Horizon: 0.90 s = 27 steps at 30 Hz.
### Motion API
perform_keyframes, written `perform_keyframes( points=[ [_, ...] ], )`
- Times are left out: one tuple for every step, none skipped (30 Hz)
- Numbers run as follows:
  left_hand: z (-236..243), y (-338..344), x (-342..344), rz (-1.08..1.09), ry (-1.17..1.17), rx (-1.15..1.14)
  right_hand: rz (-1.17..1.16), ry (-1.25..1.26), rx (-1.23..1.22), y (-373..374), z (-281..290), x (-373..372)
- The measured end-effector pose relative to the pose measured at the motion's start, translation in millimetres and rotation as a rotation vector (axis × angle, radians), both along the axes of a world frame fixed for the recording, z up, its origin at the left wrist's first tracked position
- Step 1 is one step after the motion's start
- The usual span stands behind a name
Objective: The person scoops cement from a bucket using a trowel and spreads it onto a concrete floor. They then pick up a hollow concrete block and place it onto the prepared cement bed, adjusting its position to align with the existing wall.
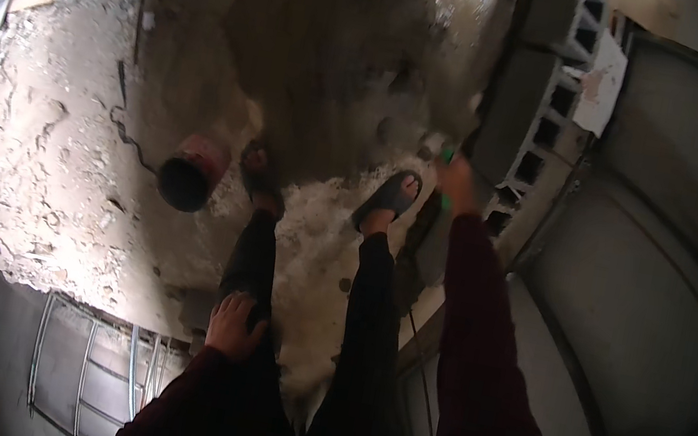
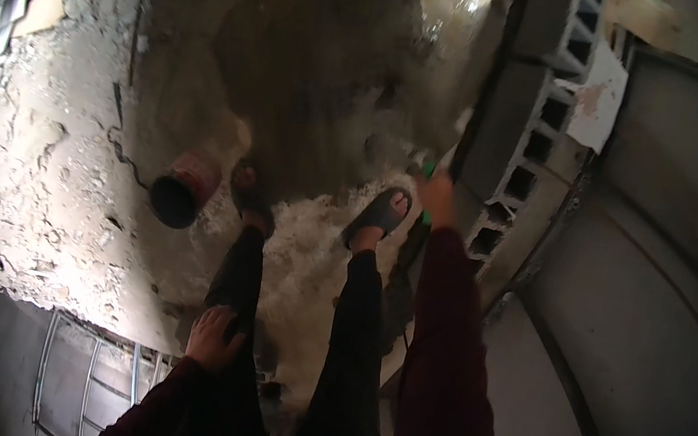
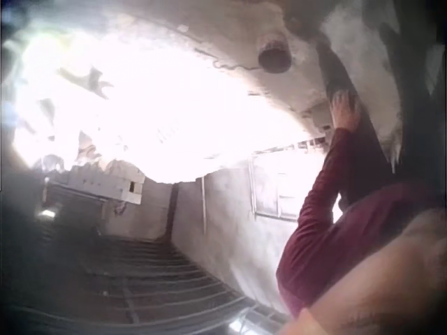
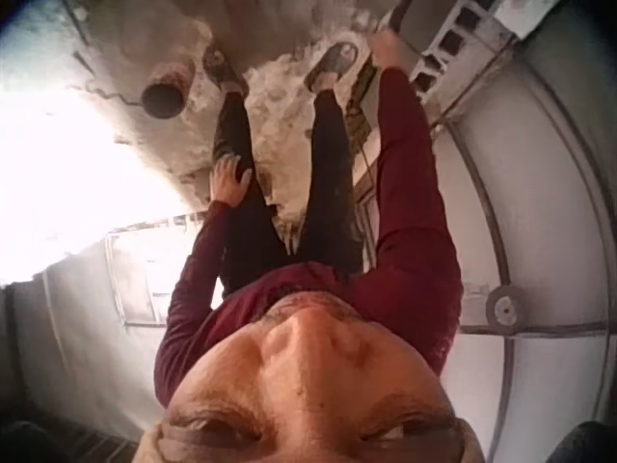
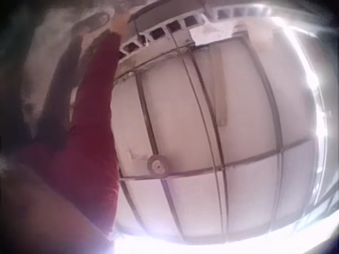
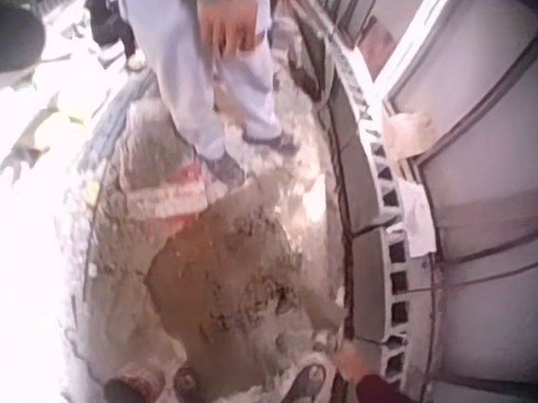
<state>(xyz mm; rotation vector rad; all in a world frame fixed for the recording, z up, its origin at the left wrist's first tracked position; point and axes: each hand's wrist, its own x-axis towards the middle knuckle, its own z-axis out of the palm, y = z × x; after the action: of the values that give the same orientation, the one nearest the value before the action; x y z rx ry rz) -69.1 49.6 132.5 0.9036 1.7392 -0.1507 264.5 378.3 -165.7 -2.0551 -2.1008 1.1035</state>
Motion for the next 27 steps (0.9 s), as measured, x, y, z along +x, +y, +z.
perform_keyframes(
  points=[
    [2, -5, 4, 0.031, 0.014, -0.028, 0.051, -0.088, -0.015, 23, -23, -16],
    [-10, -3, 18, 0.039, -0.035, 0.005, 0.072, -0.19, 0.048, 64, -50, 25],
    [-12, -12, 24, 0.052, -0.027, -0.007, -0.007, -0.223, -0.086, 89, -69, 19],
    [-16, -17, 31, 0.065, -0.025, -0.009, 0.016, -0.267, -0.03, 107, -81, 20],
    [-20, -21, 39, 0.056, -0.018, -0.027, 0.035, -0.318, 0.029, 127, -90, 22],
    [-38, -16, 51, 0.053, -0.089, 0.009, 0.104, -0.377, 0.151, 187, -90, 79],
    [-41, -20, 55, 0.047, -0.074, -0.026, 0.044, -0.359, 0.073, 190, -103, 70],
    [-43, -20, 58, 0.039, -0.068, -0.055, -0.018, -0.353, 0.002, 197, -108, 61],
    [-31, -20, 54, 0.046, 0.005, -0.12, -0.194, -0.305, -0.25, 180, -109, -14],
    [-26, -12, 53, 0.052, 0.022, -0.13, -0.159, -0.252, -0.266, 178, -115, -35],
    [-23, -8, 52, 0.051, 0.031, -0.133, -0.133, -0.206, -0.275, 181, -119, -46],
    [-26, -10, 53, 0.063, 0.015, -0.121, -0.117, -0.17, -0.278, 179, -123, -46],
    [-31, -10, 53, 0.07, -0.004, -0.107, -0.08, -0.174, -0.287, 170, -126, -43],
    [-35, -10, 53, 0.074, -0.023, -0.091, -0.047, -0.176, -0.295, 158, -130, -41],
    [-37, -7, 52, 0.031, -0.036, -0.108, -0.015, -0.169, -0.301, 150, -130, -47],
    [-34, -6, 54, 0.006, -0.014, -0.147, -0.027, -0.135, -0.357, 123, -121, -80],
    [-33, -5, 54, -0.019, 0.005, -0.171, -0.039, -0.104, -0.398, 107, -102, -106],
    [-36, 0, 52, -0.026, -0.016, -0.145, -0.017, -0.096, -0.416, 106, -103, -80],
    [-37, 5, 51, -0.034, -0.035, -0.13, 0.005, -0.087, -0.445, 100, -107, -52],
    [-35, 7, 51, -0.023, -0.019, -0.137, 0.014, -0.085, -0.461, 88, -99, -60],
    [-32, 6, 51, -0.015, -0.005, -0.141, 0.026, -0.086, -0.471, 76, -81, -65],
    [-32, 5, 51, -0.014, -0.001, -0.136, 0.101, -0.11, -0.422, 71, -66, -63],
    [-31, 5, 49, -0.014, -0.004, -0.133, 0.173, -0.141, -0.374, 67, -52, -58],
    [-32, 6, 48, -0.01, -0.014, -0.122, 0.244, -0.177, -0.323, 67, -40, -50],
    [-33, 6, 47, -0.003, -0.023, -0.113, 0.291, -0.215, -0.279, 70, -31, -40],
    [-33, 6, 47, 0.005, -0.032, -0.106, 0.342, -0.254, -0.237, 75, -23, -26],
    [-34, 6, 47, 0.002, -0.035, -0.1, 0.392, -0.292, -0.193, 82, -15, -16]
  ],
)
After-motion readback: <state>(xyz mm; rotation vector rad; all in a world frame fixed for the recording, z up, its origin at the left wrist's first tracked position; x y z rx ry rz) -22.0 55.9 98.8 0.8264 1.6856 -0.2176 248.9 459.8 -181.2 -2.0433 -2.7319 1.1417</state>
